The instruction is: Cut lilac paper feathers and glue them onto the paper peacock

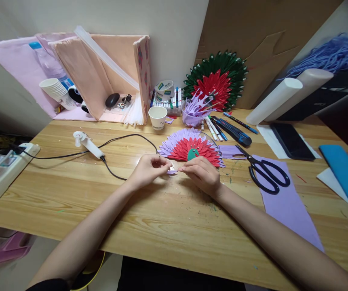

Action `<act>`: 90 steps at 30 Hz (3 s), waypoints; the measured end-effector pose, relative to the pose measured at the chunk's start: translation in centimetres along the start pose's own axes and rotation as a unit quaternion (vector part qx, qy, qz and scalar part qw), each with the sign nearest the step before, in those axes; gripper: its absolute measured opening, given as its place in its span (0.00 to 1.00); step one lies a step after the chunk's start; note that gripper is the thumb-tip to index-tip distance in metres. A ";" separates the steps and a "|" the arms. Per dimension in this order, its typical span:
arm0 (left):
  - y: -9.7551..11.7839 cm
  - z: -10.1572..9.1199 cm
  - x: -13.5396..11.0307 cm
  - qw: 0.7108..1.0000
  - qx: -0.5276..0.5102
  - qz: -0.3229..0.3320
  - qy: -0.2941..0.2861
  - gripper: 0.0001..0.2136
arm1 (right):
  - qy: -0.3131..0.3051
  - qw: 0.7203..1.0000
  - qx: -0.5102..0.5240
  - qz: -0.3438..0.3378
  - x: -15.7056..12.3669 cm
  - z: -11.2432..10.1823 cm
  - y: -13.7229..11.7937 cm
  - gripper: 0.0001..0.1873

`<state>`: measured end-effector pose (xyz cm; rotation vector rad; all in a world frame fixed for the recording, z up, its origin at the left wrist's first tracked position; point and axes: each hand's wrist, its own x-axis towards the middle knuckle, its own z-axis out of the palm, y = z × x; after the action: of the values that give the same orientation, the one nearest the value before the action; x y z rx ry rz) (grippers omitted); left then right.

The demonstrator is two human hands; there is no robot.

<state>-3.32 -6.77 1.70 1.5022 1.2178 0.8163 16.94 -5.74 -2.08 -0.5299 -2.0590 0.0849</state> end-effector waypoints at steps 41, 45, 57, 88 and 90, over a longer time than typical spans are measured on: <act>-1.2 0.7 0.7 0.998 -0.052 0.014 0.012 0.12 | -0.187 0.975 0.007 0.123 0.8 1.1 0.0 0.12; -1.2 0.6 0.9 0.997 -0.070 0.012 0.041 0.11 | -0.207 0.967 -0.002 0.146 0.6 1.5 0.2 0.09; 5.4 -3.6 5.8 0.947 -0.034 0.161 0.277 0.08 | -0.064 0.945 0.144 0.287 2.5 -0.7 -0.2 0.06; 9.5 3.0 7.2 0.996 0.030 0.058 0.059 0.17 | 0.126 0.922 0.157 0.330 6.3 -6.9 2.1 0.04; 9.4 2.6 6.1 0.997 0.008 0.045 0.055 0.15 | 0.115 0.943 0.126 0.285 6.2 -6.7 1.4 0.05</act>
<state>3.43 -1.58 9.52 1.5522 1.2467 0.9610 20.28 -3.03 6.08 -0.9138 -1.5832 0.5925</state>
